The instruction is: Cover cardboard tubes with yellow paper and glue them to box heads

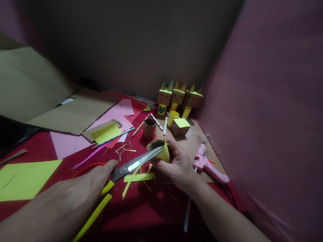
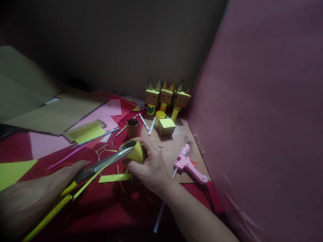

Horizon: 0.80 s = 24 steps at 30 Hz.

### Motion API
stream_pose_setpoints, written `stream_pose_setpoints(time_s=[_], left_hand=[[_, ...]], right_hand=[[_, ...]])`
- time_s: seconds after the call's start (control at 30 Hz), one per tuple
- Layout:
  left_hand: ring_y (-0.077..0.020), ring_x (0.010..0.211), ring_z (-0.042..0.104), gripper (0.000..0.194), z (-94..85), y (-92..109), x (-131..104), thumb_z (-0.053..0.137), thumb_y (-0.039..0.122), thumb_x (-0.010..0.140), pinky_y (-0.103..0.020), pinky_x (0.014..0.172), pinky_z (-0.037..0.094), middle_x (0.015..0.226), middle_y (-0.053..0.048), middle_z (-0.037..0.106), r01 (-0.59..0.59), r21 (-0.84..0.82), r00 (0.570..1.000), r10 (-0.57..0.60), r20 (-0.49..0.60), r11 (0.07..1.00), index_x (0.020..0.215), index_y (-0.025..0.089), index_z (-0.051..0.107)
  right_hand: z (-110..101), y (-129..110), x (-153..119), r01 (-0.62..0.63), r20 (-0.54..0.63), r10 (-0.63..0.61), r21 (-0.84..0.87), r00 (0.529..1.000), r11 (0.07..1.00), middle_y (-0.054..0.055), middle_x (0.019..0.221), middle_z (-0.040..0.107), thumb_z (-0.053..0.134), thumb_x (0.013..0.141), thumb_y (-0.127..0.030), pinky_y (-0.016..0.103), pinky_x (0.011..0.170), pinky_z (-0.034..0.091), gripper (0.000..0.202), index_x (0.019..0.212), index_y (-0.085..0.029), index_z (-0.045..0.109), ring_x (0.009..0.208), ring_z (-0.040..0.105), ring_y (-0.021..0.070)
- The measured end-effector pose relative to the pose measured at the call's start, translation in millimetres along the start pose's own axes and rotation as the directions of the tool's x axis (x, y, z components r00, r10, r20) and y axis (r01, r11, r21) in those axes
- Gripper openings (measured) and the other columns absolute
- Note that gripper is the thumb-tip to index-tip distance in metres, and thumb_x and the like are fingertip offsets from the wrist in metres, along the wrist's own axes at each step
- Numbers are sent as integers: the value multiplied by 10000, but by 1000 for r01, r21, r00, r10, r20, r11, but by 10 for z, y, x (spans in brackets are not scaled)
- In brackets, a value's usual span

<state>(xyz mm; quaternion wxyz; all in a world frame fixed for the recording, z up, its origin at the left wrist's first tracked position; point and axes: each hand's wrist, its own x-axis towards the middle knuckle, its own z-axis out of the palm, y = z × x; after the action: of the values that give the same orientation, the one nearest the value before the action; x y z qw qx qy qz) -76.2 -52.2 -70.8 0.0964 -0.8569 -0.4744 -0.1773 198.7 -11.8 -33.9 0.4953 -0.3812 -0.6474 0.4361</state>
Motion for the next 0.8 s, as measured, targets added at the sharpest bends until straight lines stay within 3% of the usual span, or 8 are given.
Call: stream_pose_setpoints(time_s=[0.1,0.2,0.37,0.57,0.7,0.8], left_hand=[[-304,801,739,566,15,84,15,296,180,883,-386,588,573,1054,-141,731,-35,99,999,35,6,995,1437,147,408],[-318,812,734,613,21,103,9,286,174,882,-409,619,566,1064,-130,726,-19,93,1000,21,-20,995,1494,191,318],[-305,729,725,638,24,45,-20,329,204,895,-391,581,538,1031,-88,736,-12,14,1000,11,26,1000,1524,253,232],[-325,808,736,721,23,128,-1,302,231,927,-404,577,555,1073,-81,728,22,1,999,-22,50,1000,1554,328,-42],[-339,913,729,746,55,182,-4,300,208,912,-429,681,577,1178,-95,710,21,4,1000,-22,23,1000,1555,326,-60],[-325,816,740,673,133,134,-34,307,230,914,-429,649,575,1139,-89,726,75,-48,997,-74,14,996,1555,339,132]], right_hand=[[17,3,-14,34,-13,-35,-67,999,997,-14,892,605,704,761,-205,257,623,533,340,1075,-272,591,718,579,130],[19,0,-18,63,-33,-65,-83,997,995,-22,864,616,712,752,-201,262,619,535,354,1076,-271,589,692,577,126],[7,-9,-7,115,-88,-132,-169,987,979,-22,889,644,746,702,-173,274,656,540,367,1038,-266,632,733,609,140],[40,-34,-6,187,-112,-214,-213,970,959,-15,920,678,730,740,-203,332,776,560,361,1075,-264,611,814,646,163],[63,-15,-27,226,-138,-274,-288,952,931,-3,991,675,710,768,-189,343,823,555,391,1128,-274,584,881,646,168],[70,2,-39,238,-156,-302,-329,941,914,3,1013,671,693,776,-169,332,820,557,407,1150,-272,568,881,648,163]])
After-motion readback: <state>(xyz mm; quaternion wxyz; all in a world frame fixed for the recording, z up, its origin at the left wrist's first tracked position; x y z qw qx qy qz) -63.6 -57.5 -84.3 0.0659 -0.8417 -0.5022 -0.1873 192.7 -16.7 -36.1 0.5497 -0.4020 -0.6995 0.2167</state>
